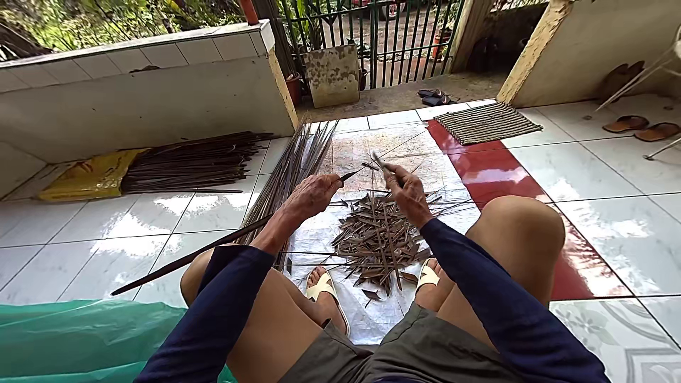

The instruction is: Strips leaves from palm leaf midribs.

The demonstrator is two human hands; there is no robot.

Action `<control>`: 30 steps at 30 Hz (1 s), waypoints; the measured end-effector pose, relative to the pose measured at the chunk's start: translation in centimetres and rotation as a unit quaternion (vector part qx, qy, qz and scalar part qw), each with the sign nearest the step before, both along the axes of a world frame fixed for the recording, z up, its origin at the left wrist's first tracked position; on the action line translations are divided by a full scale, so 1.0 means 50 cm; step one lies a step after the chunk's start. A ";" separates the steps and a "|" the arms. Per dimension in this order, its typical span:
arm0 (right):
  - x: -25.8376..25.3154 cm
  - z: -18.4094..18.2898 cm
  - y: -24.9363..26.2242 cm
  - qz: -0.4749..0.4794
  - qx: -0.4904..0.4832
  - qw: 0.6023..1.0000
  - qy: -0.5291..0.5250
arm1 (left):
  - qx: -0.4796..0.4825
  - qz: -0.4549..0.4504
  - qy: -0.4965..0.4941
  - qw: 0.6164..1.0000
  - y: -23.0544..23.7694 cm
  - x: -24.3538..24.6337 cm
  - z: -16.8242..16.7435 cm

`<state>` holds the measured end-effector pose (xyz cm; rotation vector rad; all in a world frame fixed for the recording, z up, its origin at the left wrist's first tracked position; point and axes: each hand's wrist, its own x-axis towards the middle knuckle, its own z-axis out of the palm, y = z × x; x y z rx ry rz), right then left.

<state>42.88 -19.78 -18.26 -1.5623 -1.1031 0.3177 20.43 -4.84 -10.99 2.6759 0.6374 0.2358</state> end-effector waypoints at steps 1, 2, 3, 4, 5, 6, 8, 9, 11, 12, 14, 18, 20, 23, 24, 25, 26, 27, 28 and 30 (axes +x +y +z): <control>-0.016 -0.002 0.000 0.028 0.002 1.000 0.001 | -0.014 -0.002 0.001 1.000 -0.001 0.001 0.002; -0.031 -0.004 -0.003 0.047 -0.005 0.999 -0.002 | -0.031 -0.005 0.005 1.000 0.000 0.003 0.004; -0.046 -0.006 -0.008 0.060 -0.013 0.998 -0.003 | -0.046 -0.009 0.005 0.999 0.000 0.004 0.005; -0.054 -0.009 -0.011 0.070 -0.021 0.997 -0.002 | -0.060 -0.012 0.000 0.998 -0.001 0.004 0.006; -0.059 -0.011 -0.011 0.075 -0.022 0.997 -0.004 | -0.077 -0.014 -0.008 0.997 -0.003 0.003 0.006; -0.059 -0.013 -0.008 0.073 -0.020 0.997 -0.009 | -0.095 -0.014 -0.022 0.995 -0.007 0.001 0.005; -0.052 -0.016 0.004 0.068 -0.017 0.997 -0.022 | -0.123 -0.017 -0.032 0.992 -0.010 -0.002 0.005; -0.051 -0.019 0.008 0.062 -0.012 0.998 -0.026 | -0.136 -0.018 -0.033 0.990 -0.010 -0.002 0.006; -0.047 -0.024 0.016 0.047 -0.009 0.998 -0.029 | -0.158 -0.015 -0.034 0.987 -0.010 -0.002 0.009; -0.044 -0.027 0.020 0.043 -0.011 0.999 -0.029 | -0.163 -0.013 -0.033 0.986 -0.010 -0.003 0.010; -0.038 -0.030 0.025 0.043 0.000 0.999 -0.027 | -0.166 -0.010 -0.029 0.986 -0.013 -0.003 0.014; -0.037 -0.012 0.009 0.025 -0.006 0.999 -0.024 | -0.167 -0.011 -0.026 0.986 -0.017 -0.003 0.018; -0.034 -0.007 0.002 0.014 -0.012 1.000 -0.009 | -0.171 -0.013 -0.027 0.985 -0.018 -0.004 0.019; -0.011 -0.023 0.021 -0.004 0.000 1.000 -0.010 | -0.174 -0.016 -0.030 0.984 -0.017 -0.003 0.018; 0.004 -0.032 0.038 -0.005 -0.004 1.000 -0.010 | -0.175 -0.018 -0.029 0.984 -0.016 -0.003 0.017; 0.017 -0.039 0.050 -0.005 -0.007 1.000 -0.004 | -0.177 -0.020 -0.028 0.984 -0.016 -0.003 0.016; 0.027 -0.043 0.059 -0.008 -0.006 1.000 0.005 | -0.179 -0.019 -0.026 0.983 -0.017 -0.004 0.016; 0.037 -0.045 0.065 -0.014 -0.011 1.000 0.014 | -0.178 -0.016 -0.024 0.984 -0.020 -0.005 0.018; 0.048 -0.046 0.069 -0.023 -0.021 0.999 0.024 | -0.176 -0.012 -0.021 0.984 -0.026 -0.008 0.021; 0.074 -0.049 0.075 -0.053 -0.029 0.997 0.053 | -0.169 0.003 -0.017 0.986 -0.040 -0.014 0.028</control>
